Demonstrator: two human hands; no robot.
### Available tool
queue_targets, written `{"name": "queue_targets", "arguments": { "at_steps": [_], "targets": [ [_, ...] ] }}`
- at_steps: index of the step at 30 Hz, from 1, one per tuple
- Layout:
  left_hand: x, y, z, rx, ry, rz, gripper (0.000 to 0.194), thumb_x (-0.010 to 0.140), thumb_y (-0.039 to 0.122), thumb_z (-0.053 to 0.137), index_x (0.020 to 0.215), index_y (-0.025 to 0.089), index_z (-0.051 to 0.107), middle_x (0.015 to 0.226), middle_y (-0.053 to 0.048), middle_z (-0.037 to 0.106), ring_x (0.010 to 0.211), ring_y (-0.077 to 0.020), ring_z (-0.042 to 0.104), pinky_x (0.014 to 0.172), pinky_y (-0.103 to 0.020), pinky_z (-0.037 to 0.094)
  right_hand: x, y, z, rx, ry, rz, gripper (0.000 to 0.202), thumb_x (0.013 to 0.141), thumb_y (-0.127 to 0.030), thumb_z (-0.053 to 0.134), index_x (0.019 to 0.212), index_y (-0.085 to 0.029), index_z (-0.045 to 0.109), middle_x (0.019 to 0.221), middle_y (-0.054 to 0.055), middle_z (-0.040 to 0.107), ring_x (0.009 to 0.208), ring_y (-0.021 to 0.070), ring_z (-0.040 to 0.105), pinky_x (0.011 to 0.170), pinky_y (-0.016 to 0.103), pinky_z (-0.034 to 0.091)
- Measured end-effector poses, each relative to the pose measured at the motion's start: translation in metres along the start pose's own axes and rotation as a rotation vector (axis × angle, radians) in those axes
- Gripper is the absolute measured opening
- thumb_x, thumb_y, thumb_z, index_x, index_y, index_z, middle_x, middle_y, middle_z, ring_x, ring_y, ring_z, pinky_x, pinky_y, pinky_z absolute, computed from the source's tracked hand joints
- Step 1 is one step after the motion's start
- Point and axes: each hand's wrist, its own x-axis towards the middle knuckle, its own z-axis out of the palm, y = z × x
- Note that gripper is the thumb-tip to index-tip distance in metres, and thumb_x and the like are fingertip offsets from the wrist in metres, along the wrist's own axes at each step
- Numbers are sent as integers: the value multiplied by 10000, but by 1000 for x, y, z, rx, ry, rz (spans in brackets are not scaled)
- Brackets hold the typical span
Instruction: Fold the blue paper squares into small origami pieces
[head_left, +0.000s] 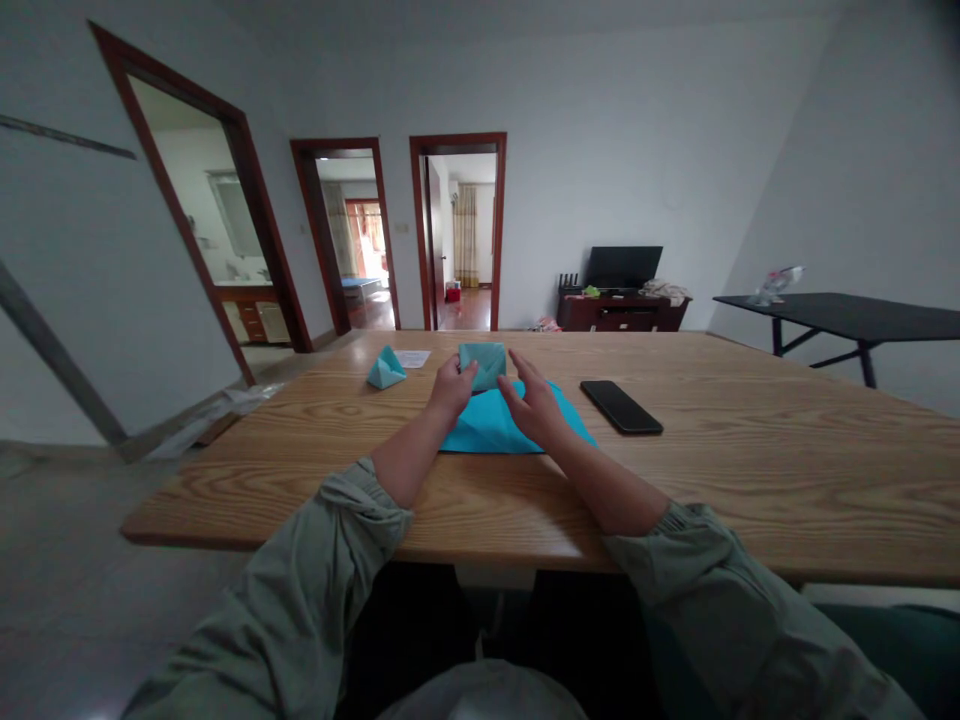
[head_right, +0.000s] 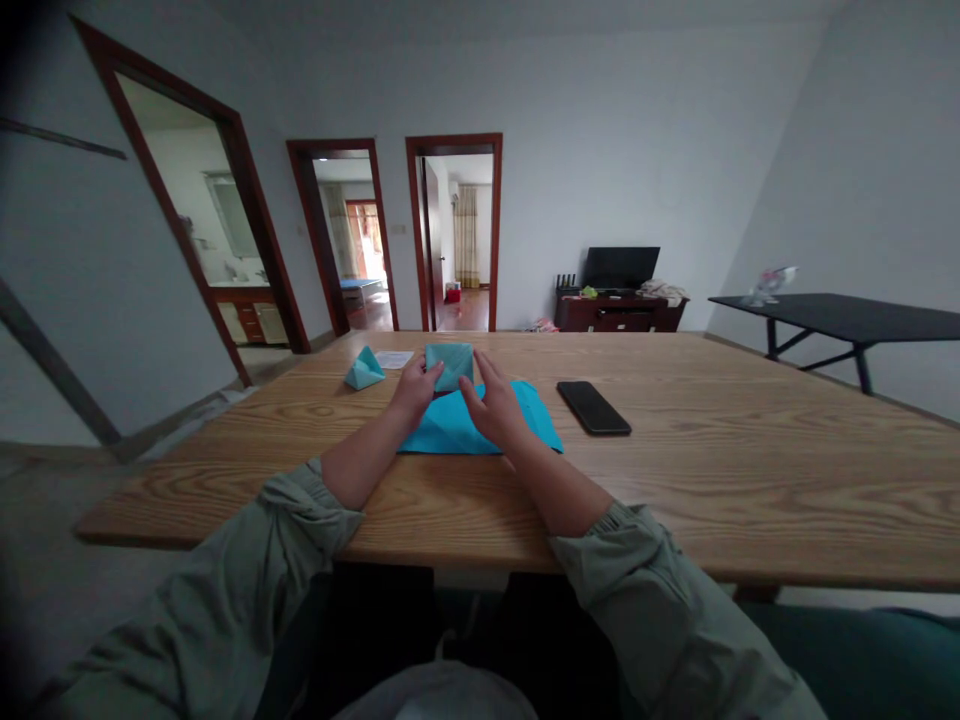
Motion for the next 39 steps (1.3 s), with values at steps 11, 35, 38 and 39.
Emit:
{"name": "queue_targets", "arguments": {
  "at_steps": [11, 35, 38, 39],
  "targets": [
    [-18, 8, 5, -34, -230, -14, 405, 676, 397, 732, 958, 111, 682, 894, -71, 697, 760, -190, 641, 714, -321, 533, 3, 18, -8, 371, -103, 264, 400, 778, -500, 580, 932, -143, 676, 805, 26, 683, 696, 168, 601, 624, 289, 503],
    [-24, 15, 5, 46, -337, -55, 456, 714, 485, 692, 1002, 141, 612, 785, -18, 615, 676, -121, 572, 589, -218, 485, -12, 9, 4, -194, -248, -77, 583, 817, -360, 579, 1364, -234, 418, 1311, 88, 537, 1228, 257, 477, 1009, 401, 384],
    [-26, 11, 7, 70, -413, -75, 495, 723, 560, 659, 956, 126, 607, 758, -18, 590, 678, -117, 559, 614, -224, 495, -9, 8, 0, -196, -270, -18, 398, 863, -364, 528, 1236, -227, 531, 1193, 82, 623, 1086, 236, 579, 907, 339, 436],
    [-25, 9, 7, 64, -428, -82, 504, 734, 577, 639, 956, 127, 600, 790, -28, 595, 710, -127, 568, 638, -241, 509, -9, 7, -1, -205, -276, 1, 349, 879, -370, 505, 1193, -225, 559, 1147, 79, 647, 1037, 231, 602, 865, 321, 446]
  ]
}}
